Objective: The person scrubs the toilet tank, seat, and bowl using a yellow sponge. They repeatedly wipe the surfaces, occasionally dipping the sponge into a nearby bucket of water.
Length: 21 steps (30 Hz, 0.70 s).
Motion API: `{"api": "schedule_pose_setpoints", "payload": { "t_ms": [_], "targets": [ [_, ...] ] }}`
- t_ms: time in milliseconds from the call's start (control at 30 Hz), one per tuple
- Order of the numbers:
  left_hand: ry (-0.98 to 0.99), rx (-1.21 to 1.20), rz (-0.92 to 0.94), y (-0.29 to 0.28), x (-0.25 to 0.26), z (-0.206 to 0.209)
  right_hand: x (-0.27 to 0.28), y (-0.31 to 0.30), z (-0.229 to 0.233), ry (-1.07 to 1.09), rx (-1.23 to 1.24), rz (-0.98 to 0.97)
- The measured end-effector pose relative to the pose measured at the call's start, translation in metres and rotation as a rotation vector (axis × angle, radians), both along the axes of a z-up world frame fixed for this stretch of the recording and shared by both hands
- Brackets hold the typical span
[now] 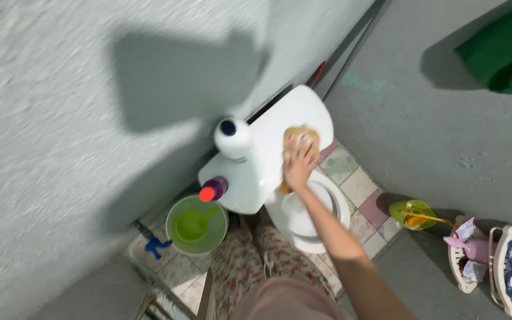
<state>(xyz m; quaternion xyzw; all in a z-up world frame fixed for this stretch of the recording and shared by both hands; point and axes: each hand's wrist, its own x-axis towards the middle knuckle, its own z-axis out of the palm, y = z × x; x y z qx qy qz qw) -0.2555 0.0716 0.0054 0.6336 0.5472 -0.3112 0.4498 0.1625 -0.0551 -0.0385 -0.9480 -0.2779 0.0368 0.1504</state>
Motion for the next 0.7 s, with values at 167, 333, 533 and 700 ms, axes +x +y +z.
{"api": "schedule_pose_setpoints", "payload": {
  "t_ms": [167,333,533,700],
  "targets": [
    [-0.055,-0.032,0.089,-0.043,-0.061,-0.028,-0.013,0.005,0.012,0.167,-0.037,0.010],
    [-0.081,0.004,0.102,-0.051,-0.081,-0.042,-0.068,-0.006,0.009,0.105,-0.088,0.228],
    [-0.170,0.274,-0.302,-0.040,-0.061,-0.061,-0.037,0.015,0.027,0.141,-0.099,0.117],
    [-0.617,0.343,-0.021,-0.038,0.045,-0.046,-0.110,0.008,0.024,0.129,0.001,0.154]
  ]
}}
